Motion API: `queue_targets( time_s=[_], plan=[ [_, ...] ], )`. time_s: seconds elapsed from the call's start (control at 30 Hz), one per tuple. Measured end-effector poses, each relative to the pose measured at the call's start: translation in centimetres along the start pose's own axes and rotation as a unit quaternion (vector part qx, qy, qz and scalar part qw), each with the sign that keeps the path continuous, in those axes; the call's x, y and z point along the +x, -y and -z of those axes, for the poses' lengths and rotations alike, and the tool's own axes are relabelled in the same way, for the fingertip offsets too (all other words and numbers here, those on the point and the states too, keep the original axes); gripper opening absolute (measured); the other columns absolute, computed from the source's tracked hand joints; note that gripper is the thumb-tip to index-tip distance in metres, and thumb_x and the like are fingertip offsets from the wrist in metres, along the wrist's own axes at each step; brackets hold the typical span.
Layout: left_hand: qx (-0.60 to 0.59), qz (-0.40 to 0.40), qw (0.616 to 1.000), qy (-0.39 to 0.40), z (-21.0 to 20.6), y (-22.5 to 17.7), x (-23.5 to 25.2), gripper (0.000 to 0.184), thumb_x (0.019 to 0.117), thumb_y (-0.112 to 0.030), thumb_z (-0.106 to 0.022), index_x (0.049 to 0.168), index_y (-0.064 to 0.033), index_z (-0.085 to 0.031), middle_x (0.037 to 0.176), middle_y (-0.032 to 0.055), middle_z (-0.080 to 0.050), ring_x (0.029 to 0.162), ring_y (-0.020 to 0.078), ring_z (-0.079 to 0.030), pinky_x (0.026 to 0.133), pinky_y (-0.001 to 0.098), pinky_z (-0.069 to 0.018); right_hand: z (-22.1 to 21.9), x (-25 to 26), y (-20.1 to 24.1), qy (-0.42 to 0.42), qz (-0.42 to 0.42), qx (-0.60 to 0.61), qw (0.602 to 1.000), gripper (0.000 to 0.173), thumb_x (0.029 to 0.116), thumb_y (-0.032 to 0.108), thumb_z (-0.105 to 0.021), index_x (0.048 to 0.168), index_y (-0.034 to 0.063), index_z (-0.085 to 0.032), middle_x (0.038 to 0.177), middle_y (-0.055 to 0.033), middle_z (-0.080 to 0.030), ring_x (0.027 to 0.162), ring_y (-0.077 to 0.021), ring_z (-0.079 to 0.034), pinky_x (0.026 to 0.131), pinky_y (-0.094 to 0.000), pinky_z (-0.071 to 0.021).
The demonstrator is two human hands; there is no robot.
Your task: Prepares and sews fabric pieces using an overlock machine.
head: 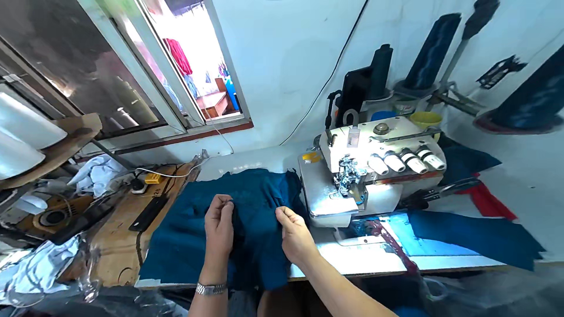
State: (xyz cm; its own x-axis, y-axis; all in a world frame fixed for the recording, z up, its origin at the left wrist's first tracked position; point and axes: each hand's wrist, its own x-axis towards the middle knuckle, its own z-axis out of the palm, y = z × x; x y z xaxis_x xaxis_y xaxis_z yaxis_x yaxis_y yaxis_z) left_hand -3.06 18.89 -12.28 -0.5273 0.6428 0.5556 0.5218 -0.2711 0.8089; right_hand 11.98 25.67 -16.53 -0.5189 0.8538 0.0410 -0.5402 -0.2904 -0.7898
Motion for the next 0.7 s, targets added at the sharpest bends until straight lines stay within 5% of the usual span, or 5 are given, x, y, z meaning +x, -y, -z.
queue_targets(
  time_s=[0.13, 0.27, 0.4, 0.53, 0.7],
  plan=[
    [0.209, -0.129, 0.969, 0.031, -1.8, 1.2, -2.4, 0.023, 0.0988, -0.018, -0.047, 0.097, -0.0028, -0.064, 0.068, -0.002, -0.056, 0.057, 0.0026, -0.051, 0.053, 0.0199, -0.0441, 3.5, -0.7, 1.7, -0.001, 0.115, -0.196, 0.974, 0.024, 0.106, 0.014, -0.049, 0.091, 0.006, -0.065, 0.074, 0.0014, -0.059, 0.07, -0.0047, -0.057, 0.068, -0.024, -0.0489],
    [0.322, -0.121, 0.92, 0.186, -5.6, 5.6, -5.8, 0.032, 0.0984, -0.013, -0.049, 0.117, 0.0029, -0.069, 0.11, 0.0236, -0.068, 0.105, 0.0435, -0.066, 0.093, 0.0604, -0.0524, 10.5, -4.2, 2.5, 0.098, 0.124, -0.352, 0.922, 0.027, 0.1026, 0.014, -0.055, 0.117, -0.0038, -0.069, 0.11, -0.0121, -0.071, 0.101, -0.0122, -0.067, 0.093, -0.0298, -0.0544],
    [0.338, -0.187, 0.907, 0.169, -6.5, 6.5, -6.6, 0.032, 0.097, -0.012, -0.05, 0.115, 0.0029, -0.071, 0.117, 0.0301, -0.064, 0.112, 0.0516, -0.06, 0.095, 0.0625, -0.0498, 17.2, -8.0, 7.6, 0.038, 0.144, -0.471, 0.869, 0.025, 0.1007, 0.01, -0.054, 0.115, -0.0007, -0.072, 0.112, -0.0141, -0.069, 0.101, -0.0167, -0.066, 0.091, -0.0314, -0.055],
    [0.356, -0.247, 0.896, 0.092, -5.9, 6.3, -7.0, 0.027, 0.1005, -0.015, -0.053, 0.111, 0.0016, -0.072, 0.13, 0.0342, -0.059, 0.132, 0.0581, -0.046, 0.115, 0.0635, -0.0284, 24.9, -9.2, 14.0, -0.13, 0.208, -0.706, 0.665, 0.02, 0.0981, 0.003, -0.056, 0.102, 0.0016, -0.076, 0.097, -0.0119, -0.071, 0.09, -0.0241, -0.071, 0.082, -0.0407, -0.0604],
    [0.349, -0.201, 0.903, 0.151, -6.0, 7.2, -6.3, 0.033, 0.1013, -0.021, -0.052, 0.107, 0.0032, -0.073, 0.132, 0.0359, -0.058, 0.133, 0.0604, -0.043, 0.116, 0.0668, -0.0241, 29.2, -8.6, 15.5, -0.064, 0.214, -0.837, 0.5, 0.016, 0.0889, -0.007, -0.066, 0.098, 0.0007, -0.077, 0.094, -0.0135, -0.068, 0.094, -0.0294, -0.069, 0.081, -0.039, -0.0608]
  ],
)
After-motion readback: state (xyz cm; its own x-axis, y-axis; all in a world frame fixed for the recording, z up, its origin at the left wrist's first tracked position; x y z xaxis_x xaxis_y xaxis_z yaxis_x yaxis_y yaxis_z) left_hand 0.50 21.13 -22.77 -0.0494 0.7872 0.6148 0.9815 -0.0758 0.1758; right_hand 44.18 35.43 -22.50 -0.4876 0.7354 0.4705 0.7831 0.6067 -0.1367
